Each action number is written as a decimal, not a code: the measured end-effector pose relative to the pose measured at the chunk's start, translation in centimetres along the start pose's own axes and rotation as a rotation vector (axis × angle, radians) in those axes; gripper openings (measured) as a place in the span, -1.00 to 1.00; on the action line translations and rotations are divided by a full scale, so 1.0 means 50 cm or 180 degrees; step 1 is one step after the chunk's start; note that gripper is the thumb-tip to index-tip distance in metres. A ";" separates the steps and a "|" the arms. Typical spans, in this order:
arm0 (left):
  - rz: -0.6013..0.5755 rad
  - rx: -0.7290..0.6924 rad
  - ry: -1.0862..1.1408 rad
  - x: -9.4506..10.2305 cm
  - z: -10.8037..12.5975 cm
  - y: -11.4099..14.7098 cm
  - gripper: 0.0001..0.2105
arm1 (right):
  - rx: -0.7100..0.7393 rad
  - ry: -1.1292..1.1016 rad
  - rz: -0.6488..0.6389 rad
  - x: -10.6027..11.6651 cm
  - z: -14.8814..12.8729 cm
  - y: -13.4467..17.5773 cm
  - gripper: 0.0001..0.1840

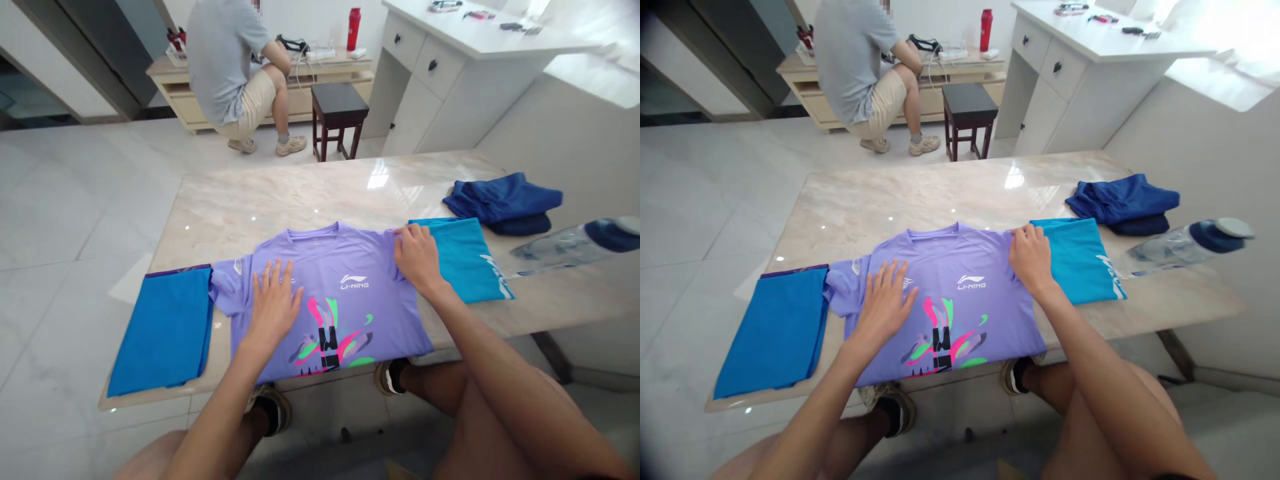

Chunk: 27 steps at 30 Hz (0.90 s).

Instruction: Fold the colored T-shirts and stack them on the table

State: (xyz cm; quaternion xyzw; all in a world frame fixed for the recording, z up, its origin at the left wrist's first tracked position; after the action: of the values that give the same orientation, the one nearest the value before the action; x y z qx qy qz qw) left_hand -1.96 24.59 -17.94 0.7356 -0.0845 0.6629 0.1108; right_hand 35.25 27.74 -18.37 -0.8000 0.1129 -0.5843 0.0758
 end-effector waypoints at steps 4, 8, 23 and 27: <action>0.0117 -0.0224 0.0164 0.033 0.033 0.040 -0.42 | -0.0241 0.0350 0.0065 0.030 0.075 0.004 -0.55; 0.0010 -0.0203 0.0201 0.037 0.030 0.059 -0.50 | -0.0378 0.0402 -0.0149 -0.004 0.095 0.031 -0.54; -0.0139 -0.0431 0.0248 0.023 0.044 0.026 -0.55 | -0.1264 -0.0637 0.0246 0.084 0.120 0.036 -0.70; -0.0289 -0.0572 0.0096 -0.007 0.061 0.022 -0.47 | -0.1453 -0.0627 0.0194 0.093 0.188 0.053 -0.57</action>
State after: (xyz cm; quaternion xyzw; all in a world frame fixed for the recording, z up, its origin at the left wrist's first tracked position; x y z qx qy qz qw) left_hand 0.64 22.69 -18.51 0.7158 -0.1085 0.6579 0.2075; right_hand 45.31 23.82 -17.66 -0.8458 0.2581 -0.4603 -0.0786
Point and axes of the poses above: each hand's wrist, its own y-axis away from the middle knuckle, its own x-axis out of the back of the hand, z = x × y, the point moved 6 cm from there along -y, towards the middle knuckle, and after that the axes turned 11 degrees about -y, right-handed, at the moved point
